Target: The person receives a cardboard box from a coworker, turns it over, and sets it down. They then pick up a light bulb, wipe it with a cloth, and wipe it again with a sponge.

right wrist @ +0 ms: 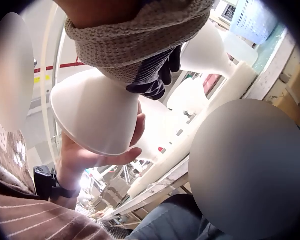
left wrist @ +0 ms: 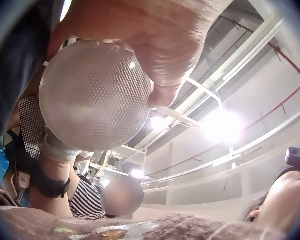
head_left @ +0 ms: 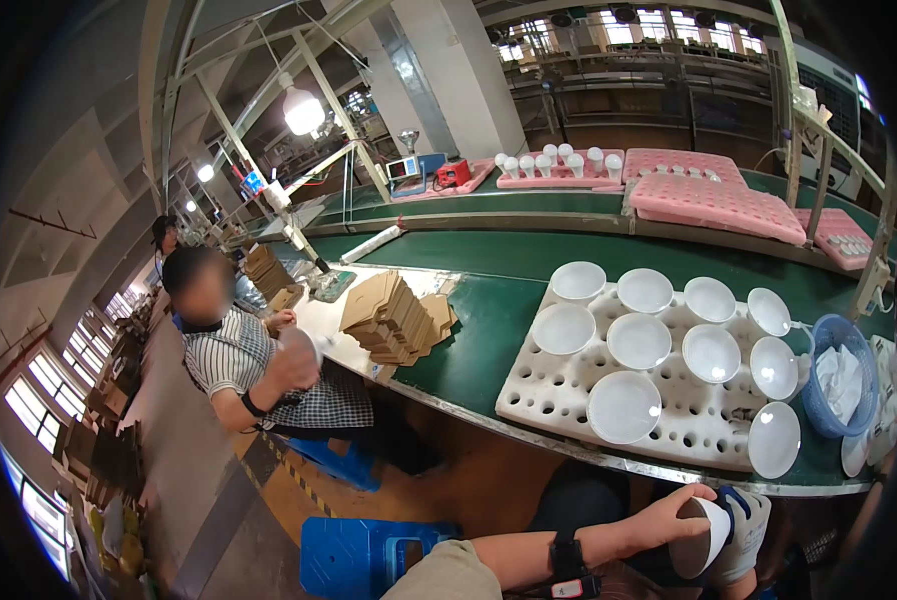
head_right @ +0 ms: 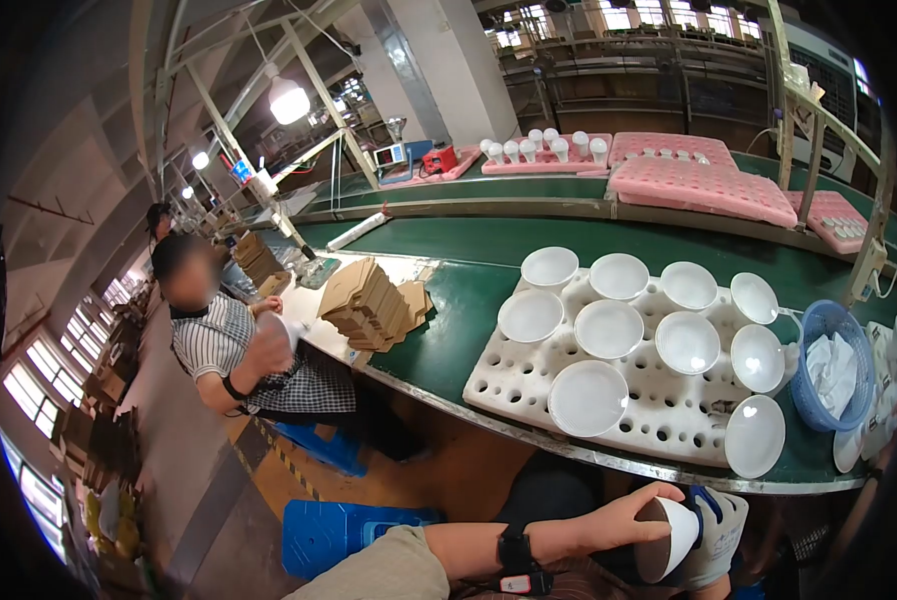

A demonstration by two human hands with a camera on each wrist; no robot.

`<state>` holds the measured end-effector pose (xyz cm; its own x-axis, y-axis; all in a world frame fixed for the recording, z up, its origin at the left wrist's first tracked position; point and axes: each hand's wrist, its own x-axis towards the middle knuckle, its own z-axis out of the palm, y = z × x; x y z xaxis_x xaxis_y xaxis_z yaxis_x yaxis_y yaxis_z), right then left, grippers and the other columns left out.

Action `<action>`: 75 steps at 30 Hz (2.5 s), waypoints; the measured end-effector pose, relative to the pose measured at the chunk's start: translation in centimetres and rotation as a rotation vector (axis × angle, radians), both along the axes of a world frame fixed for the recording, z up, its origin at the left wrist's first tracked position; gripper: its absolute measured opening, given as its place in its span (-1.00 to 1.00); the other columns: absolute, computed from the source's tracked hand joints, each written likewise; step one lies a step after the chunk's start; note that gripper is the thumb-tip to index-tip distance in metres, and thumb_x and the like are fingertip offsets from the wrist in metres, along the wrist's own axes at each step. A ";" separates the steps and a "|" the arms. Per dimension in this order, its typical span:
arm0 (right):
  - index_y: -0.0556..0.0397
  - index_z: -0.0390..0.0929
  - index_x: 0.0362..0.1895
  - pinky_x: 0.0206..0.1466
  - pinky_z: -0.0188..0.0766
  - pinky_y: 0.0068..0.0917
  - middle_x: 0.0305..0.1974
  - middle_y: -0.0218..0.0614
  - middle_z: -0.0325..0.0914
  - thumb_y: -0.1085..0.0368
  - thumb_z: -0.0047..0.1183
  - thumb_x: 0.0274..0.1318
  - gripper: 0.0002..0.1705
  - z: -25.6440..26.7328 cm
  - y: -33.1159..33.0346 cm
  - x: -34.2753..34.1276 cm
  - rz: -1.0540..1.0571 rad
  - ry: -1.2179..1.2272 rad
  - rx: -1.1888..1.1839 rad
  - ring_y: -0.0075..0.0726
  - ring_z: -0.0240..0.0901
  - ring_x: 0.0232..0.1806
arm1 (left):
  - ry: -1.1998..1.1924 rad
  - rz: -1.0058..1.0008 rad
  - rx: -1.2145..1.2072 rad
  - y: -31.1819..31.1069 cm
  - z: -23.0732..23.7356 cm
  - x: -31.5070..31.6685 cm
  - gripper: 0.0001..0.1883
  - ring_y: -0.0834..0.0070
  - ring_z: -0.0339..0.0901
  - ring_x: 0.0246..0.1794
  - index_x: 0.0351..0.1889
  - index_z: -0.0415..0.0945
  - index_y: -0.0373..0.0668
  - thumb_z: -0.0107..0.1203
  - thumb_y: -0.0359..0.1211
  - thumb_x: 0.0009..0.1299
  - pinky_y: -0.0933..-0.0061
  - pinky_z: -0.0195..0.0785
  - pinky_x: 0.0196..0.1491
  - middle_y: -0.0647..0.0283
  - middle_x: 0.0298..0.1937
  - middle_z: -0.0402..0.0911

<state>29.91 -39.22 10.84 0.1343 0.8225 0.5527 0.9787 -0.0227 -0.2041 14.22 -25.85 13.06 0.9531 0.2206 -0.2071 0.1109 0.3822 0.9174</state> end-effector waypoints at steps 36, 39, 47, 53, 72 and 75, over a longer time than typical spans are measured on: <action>-0.07 0.54 -0.34 -0.33 0.24 -0.18 -0.45 -0.26 0.52 -0.03 0.13 -0.34 -0.57 0.8 1.2 -0.3 0.276 0.297 -0.226 0.00 0.41 -0.41 | 0.004 -0.179 0.214 1.2 0.4 -0.3 -0.55 0.45 0.27 0.17 0.13 0.41 -0.08 0.07 -0.08 0.35 0.40 0.09 0.23 0.25 0.13 0.38; -0.07 0.54 -0.35 -0.32 0.25 -0.17 -0.45 -0.26 0.52 -0.03 0.14 -0.34 -0.58 0.5 0.9 -0.4 0.252 0.328 -0.237 0.00 0.42 -0.41 | -0.018 -0.169 0.187 1.0 -0.6 -0.2 -0.58 0.45 0.26 0.17 0.12 0.43 -0.06 -0.01 -0.07 0.40 0.41 0.08 0.24 0.23 0.13 0.37; -0.09 0.53 -0.36 -0.31 0.26 -0.16 -0.42 -0.24 0.52 -0.02 0.16 -0.35 -0.59 0.8 0.6 -0.4 0.208 0.363 -0.257 0.02 0.41 -0.38 | -0.068 -0.171 0.174 1.3 -0.5 -0.4 -0.63 0.49 0.26 0.17 0.13 0.44 -0.04 -0.21 -0.13 0.51 0.46 0.04 0.25 0.28 0.11 0.35; -0.08 0.54 -0.32 -0.28 0.31 -0.19 -0.37 -0.20 0.52 0.00 0.18 -0.32 -0.58 -0.4 0.0 0.4 0.263 0.394 -0.354 0.03 0.43 -0.34 | -0.071 -0.199 0.068 1.3 -0.2 -0.6 -0.61 0.49 0.25 0.17 0.15 0.43 -0.02 -0.29 -0.11 0.52 0.46 0.03 0.25 0.28 0.13 0.35; -0.05 0.54 -0.26 -0.23 0.32 -0.21 -0.32 -0.20 0.52 0.02 0.17 -0.24 -0.59 -4.7 0.2 1.3 0.465 0.577 -0.465 -0.01 0.43 -0.27 | -0.089 -0.357 -0.002 3.2 1.0 -1.2 -0.59 0.57 0.36 0.03 0.18 0.41 -0.10 -0.17 -0.12 0.48 0.53 0.25 0.07 0.34 0.04 0.48; -0.05 0.54 -0.25 -0.22 0.32 -0.21 -0.32 -0.20 0.52 0.02 0.16 -0.23 -0.59 -5.4 0.5 1.3 0.510 0.603 -0.493 -0.02 0.43 -0.26 | -0.024 -0.426 0.031 3.9 2.1 -1.5 -0.61 0.67 0.42 -0.18 0.15 0.45 -0.09 -0.08 -0.15 0.44 0.58 0.42 -0.23 0.37 -0.08 0.54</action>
<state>31.25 -38.76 5.43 -0.1568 0.9844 0.0794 0.6260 0.1612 -0.7629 12.68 -21.93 15.19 0.9649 -0.1884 -0.1828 0.2310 0.2791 0.9320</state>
